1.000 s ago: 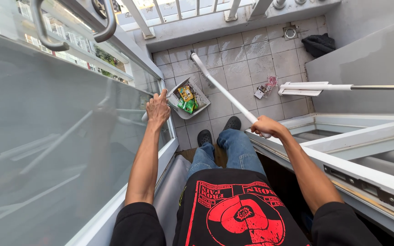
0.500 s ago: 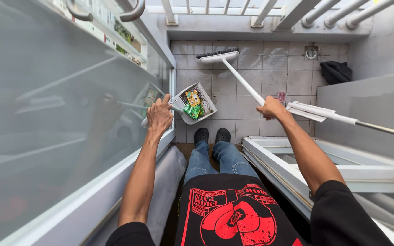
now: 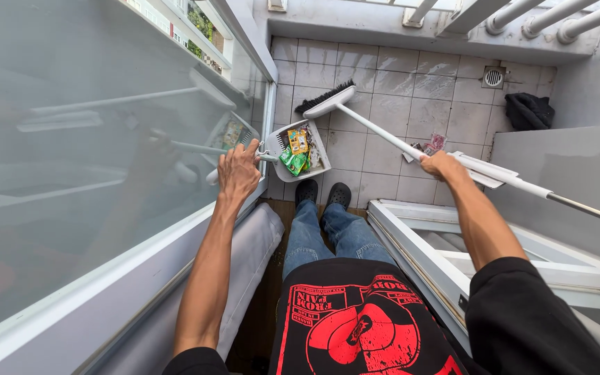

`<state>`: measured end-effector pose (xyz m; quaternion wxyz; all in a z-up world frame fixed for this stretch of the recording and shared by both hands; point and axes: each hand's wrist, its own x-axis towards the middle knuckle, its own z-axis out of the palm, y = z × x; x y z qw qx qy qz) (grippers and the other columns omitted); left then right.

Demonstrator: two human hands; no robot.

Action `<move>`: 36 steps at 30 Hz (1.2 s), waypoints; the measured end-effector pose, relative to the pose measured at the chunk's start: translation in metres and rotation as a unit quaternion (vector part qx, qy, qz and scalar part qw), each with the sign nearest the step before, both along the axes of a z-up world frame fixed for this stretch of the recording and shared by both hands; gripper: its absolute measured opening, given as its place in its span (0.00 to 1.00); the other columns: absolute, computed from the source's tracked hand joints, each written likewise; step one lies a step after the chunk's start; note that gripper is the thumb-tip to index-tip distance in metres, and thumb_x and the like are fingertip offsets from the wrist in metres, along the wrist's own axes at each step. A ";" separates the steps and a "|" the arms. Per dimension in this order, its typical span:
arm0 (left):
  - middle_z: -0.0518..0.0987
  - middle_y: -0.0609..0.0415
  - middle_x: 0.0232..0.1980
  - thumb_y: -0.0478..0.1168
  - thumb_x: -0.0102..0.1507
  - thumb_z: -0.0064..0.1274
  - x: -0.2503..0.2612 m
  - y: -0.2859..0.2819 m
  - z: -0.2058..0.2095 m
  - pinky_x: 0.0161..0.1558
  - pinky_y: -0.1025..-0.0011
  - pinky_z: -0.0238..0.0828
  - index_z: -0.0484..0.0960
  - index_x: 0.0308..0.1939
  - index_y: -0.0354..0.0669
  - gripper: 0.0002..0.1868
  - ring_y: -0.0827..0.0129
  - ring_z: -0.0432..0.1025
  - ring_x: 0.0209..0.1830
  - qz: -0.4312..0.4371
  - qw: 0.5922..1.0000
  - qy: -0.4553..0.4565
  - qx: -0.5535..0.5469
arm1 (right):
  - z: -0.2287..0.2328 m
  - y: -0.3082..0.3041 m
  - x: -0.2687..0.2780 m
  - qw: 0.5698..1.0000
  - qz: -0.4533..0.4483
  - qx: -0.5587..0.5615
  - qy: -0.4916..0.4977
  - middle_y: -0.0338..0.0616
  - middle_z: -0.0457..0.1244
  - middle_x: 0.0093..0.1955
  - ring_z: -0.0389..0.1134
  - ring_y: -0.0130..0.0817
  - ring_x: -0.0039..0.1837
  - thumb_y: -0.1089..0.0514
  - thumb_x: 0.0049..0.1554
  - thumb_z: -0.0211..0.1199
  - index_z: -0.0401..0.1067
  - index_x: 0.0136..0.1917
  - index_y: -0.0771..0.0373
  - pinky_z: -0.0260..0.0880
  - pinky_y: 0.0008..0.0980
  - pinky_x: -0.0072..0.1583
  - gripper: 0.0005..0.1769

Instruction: Sweep the balcony floor using a broom and dustpan to collect trash.

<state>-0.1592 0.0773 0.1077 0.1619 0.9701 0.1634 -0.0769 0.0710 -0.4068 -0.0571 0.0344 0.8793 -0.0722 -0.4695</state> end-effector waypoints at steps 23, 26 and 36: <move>0.76 0.46 0.41 0.39 0.66 0.52 0.003 0.004 0.000 0.45 0.48 0.65 0.73 0.60 0.50 0.18 0.49 0.74 0.43 0.033 0.999 -0.011 -0.010 | 0.119 -0.061 0.044 0.980 0.150 -0.100 -0.085 0.49 0.72 0.56 0.74 0.47 0.58 0.28 0.63 0.52 0.80 0.61 0.53 0.73 0.44 0.55 0.33; 0.76 0.47 0.41 0.38 0.65 0.52 0.009 0.005 0.005 0.45 0.49 0.64 0.73 0.60 0.50 0.18 0.49 0.73 0.44 0.022 0.999 -0.026 -0.005 | 0.136 -0.057 0.062 0.978 0.172 -0.089 -0.082 0.50 0.73 0.54 0.75 0.46 0.55 0.28 0.63 0.52 0.81 0.61 0.53 0.76 0.45 0.54 0.33; 0.77 0.52 0.40 0.37 0.61 0.57 0.027 0.012 0.025 0.46 0.53 0.61 0.76 0.55 0.51 0.18 0.54 0.73 0.44 -0.073 0.994 -0.052 0.062 | 0.123 -0.019 0.062 0.975 0.207 -0.059 -0.060 0.49 0.73 0.55 0.75 0.45 0.56 0.26 0.59 0.55 0.78 0.63 0.46 0.74 0.44 0.55 0.31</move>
